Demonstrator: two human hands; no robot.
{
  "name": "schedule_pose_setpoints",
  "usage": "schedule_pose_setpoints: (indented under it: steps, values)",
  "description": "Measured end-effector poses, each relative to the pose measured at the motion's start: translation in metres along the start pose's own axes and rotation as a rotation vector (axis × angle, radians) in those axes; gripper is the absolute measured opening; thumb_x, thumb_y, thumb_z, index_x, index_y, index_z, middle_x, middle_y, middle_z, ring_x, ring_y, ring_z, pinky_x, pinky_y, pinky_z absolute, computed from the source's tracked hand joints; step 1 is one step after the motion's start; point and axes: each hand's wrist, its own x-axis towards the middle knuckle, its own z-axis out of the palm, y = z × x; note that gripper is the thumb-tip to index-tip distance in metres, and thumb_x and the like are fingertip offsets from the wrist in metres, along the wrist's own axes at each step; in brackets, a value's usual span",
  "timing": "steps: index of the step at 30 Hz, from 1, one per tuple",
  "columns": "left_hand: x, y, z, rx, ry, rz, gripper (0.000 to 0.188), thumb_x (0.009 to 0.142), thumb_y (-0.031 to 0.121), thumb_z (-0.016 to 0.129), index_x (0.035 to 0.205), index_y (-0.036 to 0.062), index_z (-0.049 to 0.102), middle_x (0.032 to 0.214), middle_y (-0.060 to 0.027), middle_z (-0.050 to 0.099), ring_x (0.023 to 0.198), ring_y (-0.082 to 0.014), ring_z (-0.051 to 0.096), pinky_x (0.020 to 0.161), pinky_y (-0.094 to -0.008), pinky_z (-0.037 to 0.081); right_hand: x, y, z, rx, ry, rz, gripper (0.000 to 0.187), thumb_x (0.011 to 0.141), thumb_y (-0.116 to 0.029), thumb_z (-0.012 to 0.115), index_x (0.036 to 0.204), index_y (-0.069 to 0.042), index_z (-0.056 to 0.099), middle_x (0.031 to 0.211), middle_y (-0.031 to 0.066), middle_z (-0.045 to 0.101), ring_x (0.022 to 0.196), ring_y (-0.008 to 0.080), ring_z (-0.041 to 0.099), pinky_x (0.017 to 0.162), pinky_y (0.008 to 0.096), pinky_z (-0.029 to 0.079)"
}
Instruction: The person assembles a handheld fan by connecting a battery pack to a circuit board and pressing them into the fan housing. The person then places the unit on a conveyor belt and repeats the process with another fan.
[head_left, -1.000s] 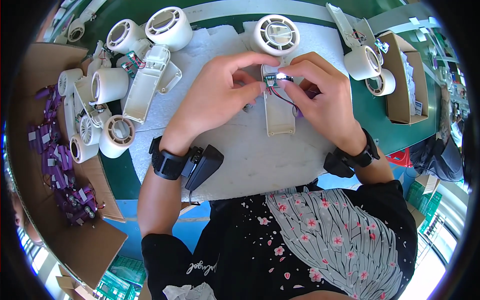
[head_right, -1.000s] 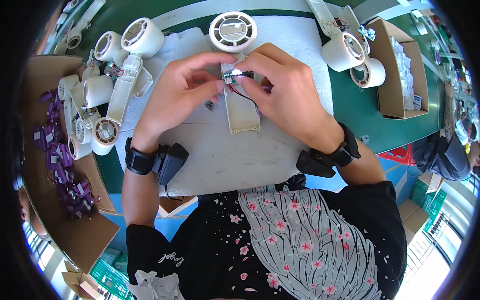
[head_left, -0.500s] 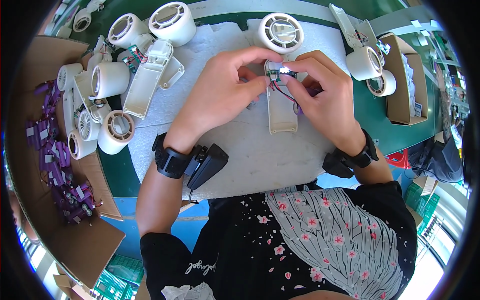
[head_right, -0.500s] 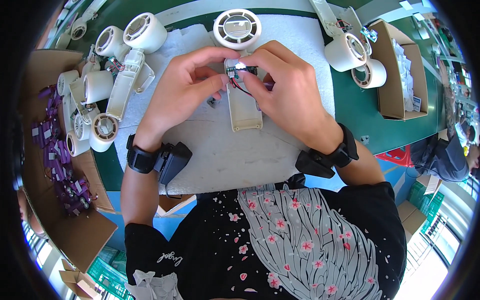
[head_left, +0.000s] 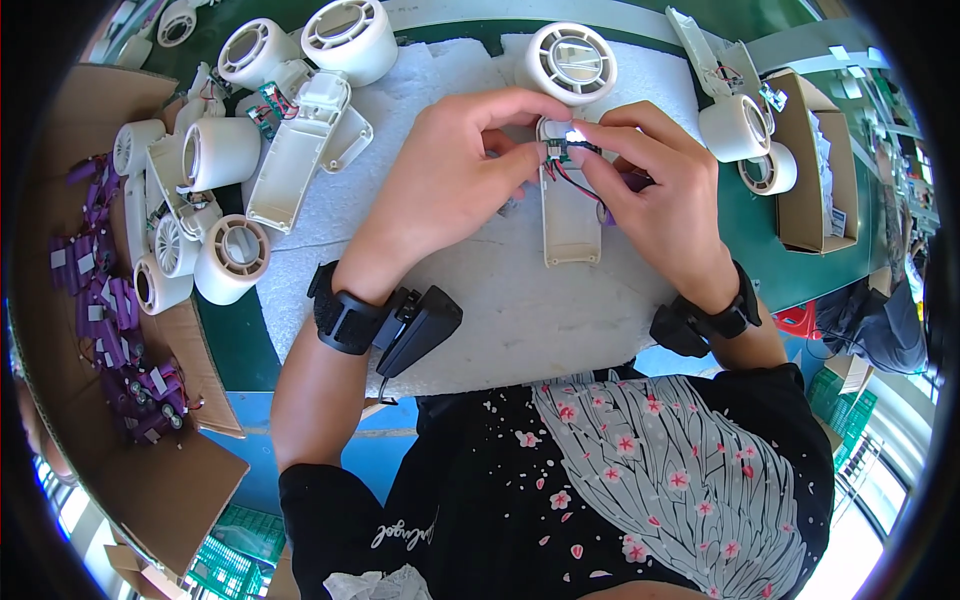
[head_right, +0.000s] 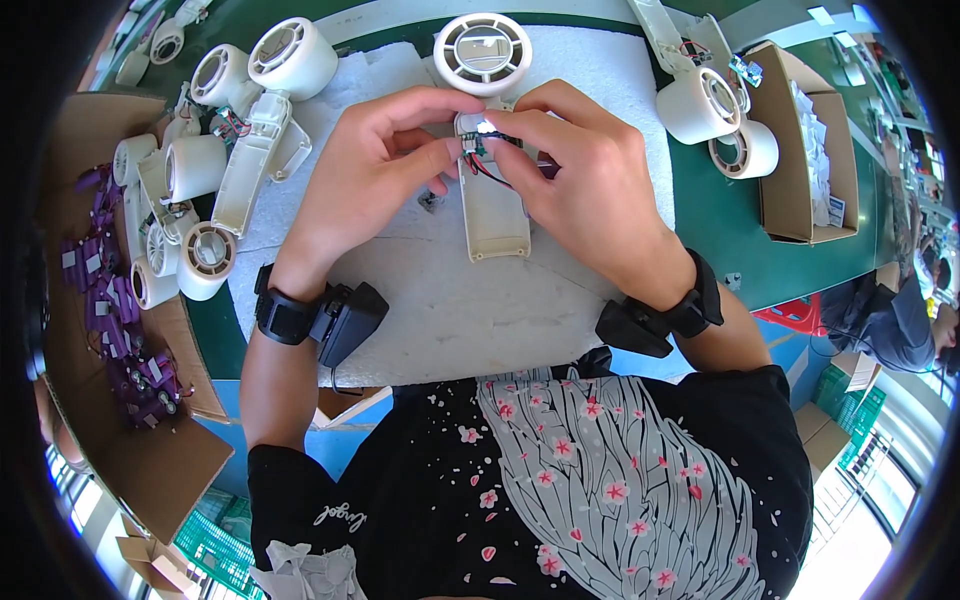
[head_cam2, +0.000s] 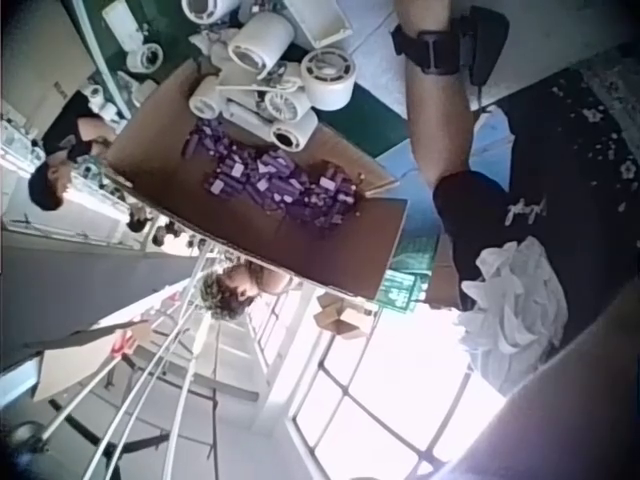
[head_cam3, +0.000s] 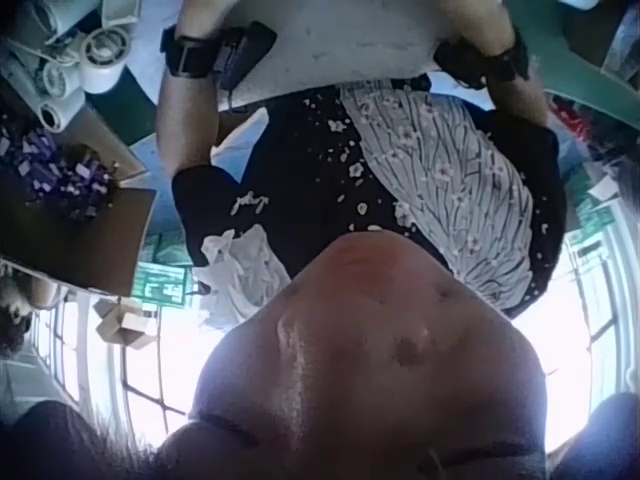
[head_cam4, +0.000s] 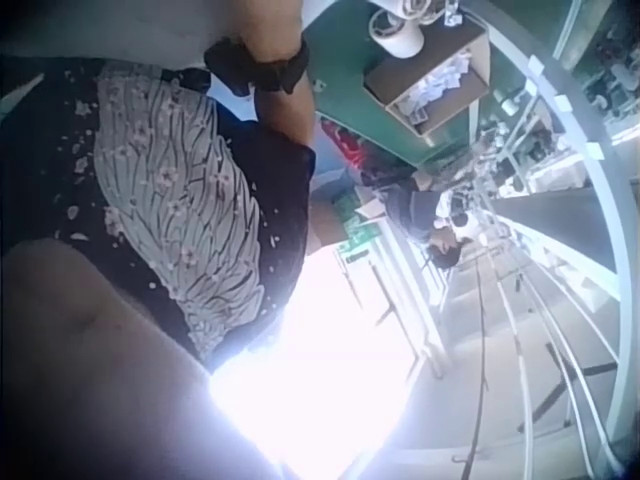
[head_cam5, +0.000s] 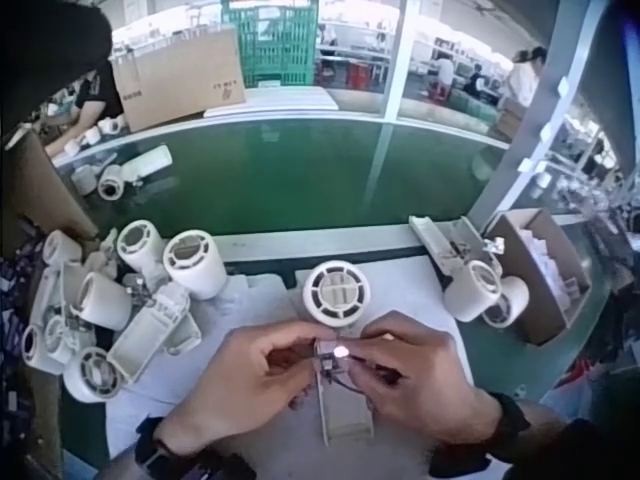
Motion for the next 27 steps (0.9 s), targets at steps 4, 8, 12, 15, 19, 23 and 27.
schedule_pose_setpoints:
  steps: [4, 8, 12, 15, 19, 23, 27]
  values:
    - [0.001, -0.006, 0.007, 0.107, 0.147, 0.089, 0.028, 0.084, 0.001, 0.058, 0.108, 0.0074, 0.070, 0.077, -0.0071, 0.068, 0.059, -0.0092, 0.058, 0.054, -0.0247, 0.046, 0.004, -0.001, -0.005, 0.007, -0.025, 0.035, 0.018, 0.079, -0.002, 0.073, 0.096, -0.001, 0.067, 0.087, 0.0042, 0.063, 0.057, 0.0089, 0.060, 0.049, 0.0208, 0.045]
    - [-0.001, -0.001, 0.004, 0.306, 0.111, 0.185, 0.028, 0.084, 0.000, 0.058, 0.105, 0.0101, 0.072, 0.071, -0.0093, 0.065, 0.054, -0.0121, 0.054, 0.052, -0.0259, 0.043, 0.007, -0.003, -0.009, 0.089, -0.127, 0.212, 0.014, 0.082, -0.004, 0.071, 0.092, 0.000, 0.062, 0.085, 0.0027, 0.060, 0.058, 0.0060, 0.056, 0.048, 0.0206, 0.042]
    - [-0.001, 0.008, 0.002, 0.364, 0.013, 0.104, 0.031, 0.087, -0.004, 0.054, 0.110, 0.0076, 0.071, 0.091, -0.0043, 0.067, 0.069, -0.0071, 0.053, 0.061, -0.0229, 0.045, 0.010, 0.001, -0.016, 0.177, -0.289, 0.339, 0.013, 0.087, -0.007, 0.068, 0.090, 0.000, 0.058, 0.083, 0.0009, 0.056, 0.058, 0.0035, 0.051, 0.049, 0.0210, 0.039]
    - [0.001, 0.000, 0.005, 0.310, 0.060, 0.208, 0.029, 0.085, -0.002, 0.056, 0.107, 0.0090, 0.072, 0.082, -0.0081, 0.065, 0.060, -0.0129, 0.053, 0.057, -0.0263, 0.044, 0.015, -0.001, -0.022, 0.253, -0.410, 0.378, 0.012, 0.090, -0.009, 0.065, 0.092, 0.000, 0.056, 0.082, 0.0001, 0.053, 0.058, 0.0027, 0.046, 0.050, 0.0215, 0.038]
    - [0.000, -0.004, 0.004, 0.274, 0.075, 0.255, 0.027, 0.084, -0.001, 0.057, 0.105, 0.0091, 0.072, 0.079, -0.0101, 0.063, 0.057, -0.0160, 0.053, 0.055, -0.0283, 0.044, 0.021, -0.003, -0.036, 0.326, -0.594, 0.393, 0.013, 0.092, -0.008, 0.061, 0.099, -0.001, 0.053, 0.080, 0.0002, 0.050, 0.058, 0.0039, 0.042, 0.052, 0.0217, 0.037]
    - [0.000, -0.001, 0.005, 0.289, 0.054, 0.265, 0.026, 0.084, 0.000, 0.059, 0.104, 0.0082, 0.072, 0.080, -0.0099, 0.064, 0.059, -0.0160, 0.056, 0.057, -0.0276, 0.045, 0.018, 0.004, -0.035, 0.354, -0.610, 0.420, 0.018, 0.091, -0.007, 0.061, 0.106, -0.002, 0.051, 0.085, 0.0013, 0.050, 0.061, 0.0042, 0.042, 0.055, 0.0207, 0.038]
    - [0.000, -0.003, 0.009, 0.247, 0.087, 0.252, 0.023, 0.084, 0.002, 0.062, 0.103, 0.0076, 0.072, 0.083, -0.0099, 0.067, 0.062, -0.0161, 0.061, 0.059, -0.0265, 0.048, 0.016, 0.008, -0.033, 0.379, -0.591, 0.340, 0.023, 0.091, -0.007, 0.062, 0.109, -0.004, 0.049, 0.091, 0.0023, 0.051, 0.065, 0.0042, 0.045, 0.056, 0.0199, 0.039]
